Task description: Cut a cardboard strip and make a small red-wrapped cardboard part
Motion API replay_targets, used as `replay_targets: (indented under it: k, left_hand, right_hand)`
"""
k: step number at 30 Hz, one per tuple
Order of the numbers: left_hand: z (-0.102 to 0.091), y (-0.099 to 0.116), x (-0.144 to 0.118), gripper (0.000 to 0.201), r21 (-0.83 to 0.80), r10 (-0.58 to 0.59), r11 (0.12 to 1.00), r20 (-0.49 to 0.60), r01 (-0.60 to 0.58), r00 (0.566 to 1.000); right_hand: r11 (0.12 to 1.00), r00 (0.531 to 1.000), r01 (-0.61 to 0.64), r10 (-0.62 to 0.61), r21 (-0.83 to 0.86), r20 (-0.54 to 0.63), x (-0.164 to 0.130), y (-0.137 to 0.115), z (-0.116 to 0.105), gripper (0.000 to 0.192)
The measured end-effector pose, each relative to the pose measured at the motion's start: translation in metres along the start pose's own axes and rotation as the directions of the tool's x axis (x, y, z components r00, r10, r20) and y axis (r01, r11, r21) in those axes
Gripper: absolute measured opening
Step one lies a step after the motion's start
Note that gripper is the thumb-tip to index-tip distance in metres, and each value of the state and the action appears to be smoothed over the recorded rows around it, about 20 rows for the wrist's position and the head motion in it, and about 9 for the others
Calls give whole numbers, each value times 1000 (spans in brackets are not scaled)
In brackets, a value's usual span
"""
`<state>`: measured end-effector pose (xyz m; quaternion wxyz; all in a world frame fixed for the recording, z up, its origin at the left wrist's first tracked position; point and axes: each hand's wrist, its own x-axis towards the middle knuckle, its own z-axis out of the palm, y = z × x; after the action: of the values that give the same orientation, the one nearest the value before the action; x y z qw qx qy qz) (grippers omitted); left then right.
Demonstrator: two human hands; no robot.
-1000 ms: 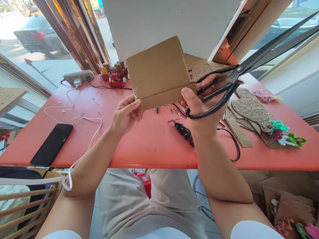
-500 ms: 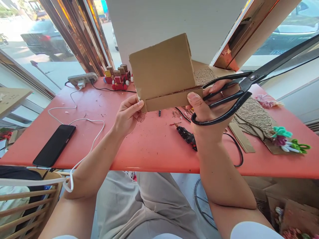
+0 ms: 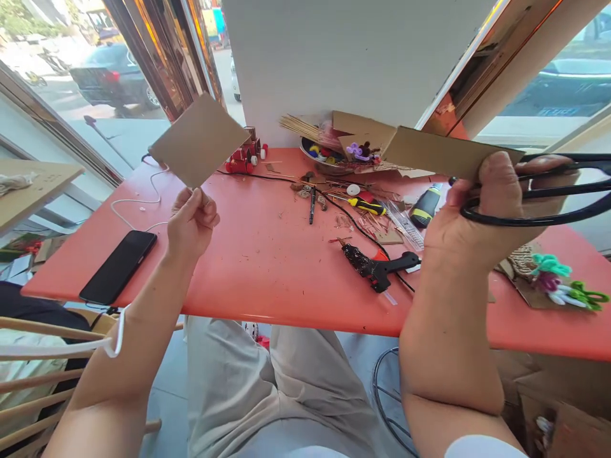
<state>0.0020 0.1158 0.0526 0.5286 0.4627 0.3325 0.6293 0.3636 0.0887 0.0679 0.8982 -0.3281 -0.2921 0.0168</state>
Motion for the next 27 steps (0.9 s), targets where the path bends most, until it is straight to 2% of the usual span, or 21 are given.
replay_targets:
  k: [3, 6, 10, 14, 18, 20, 22, 23, 25, 27]
  left_hand:
    - [22, -5, 6, 47, 72, -132, 989, 71, 126, 989]
    - [63, -21, 18, 39, 134, -260, 962, 184, 238, 948]
    - [119, -43, 32, 42, 222, -371, 921, 254, 320, 893]
    - [170, -57, 35, 47, 342, -444, 880, 351, 329, 824]
    - [206, -68, 32, 46, 434, -445, 869, 477, 238, 758]
    - [213, -74, 32, 47, 487, -460, 848, 479, 210, 748]
    - [208, -77, 35, 45, 518, -474, 829, 449, 211, 757]
    - [200, -76, 37, 43, 516, -473, 829, 440, 217, 764]
    - [179, -71, 41, 35, 445, -413, 870, 426, 210, 805]
    - [154, -59, 44, 34, 361, -337, 916, 457, 175, 823]
  right_hand:
    - [999, 1000, -27, 27, 32, 9, -9, -3, 3, 43]
    - [995, 995, -99, 99, 21, -26, -15, -8, 7, 44]
    - [985, 985, -171, 171, 4, 2, -12, -9, 8, 46]
    - [985, 982, -172, 171, 2, 78, -15, -7, 8, 52]
    - [979, 971, -189, 197, -75, 132, -22, -13, 8, 47]
    - [973, 954, -199, 219, -113, 206, -22, -14, 5, 47]
    - [963, 902, -226, 264, -148, 341, -21, -14, 1, 47]
    - [956, 867, -240, 288, -167, 407, -20, -14, -2, 47]
    - [942, 799, -264, 334, -208, 500, -19, -13, -5, 45]
    - [924, 756, -298, 382, -240, 531, -22, -13, -4, 44]
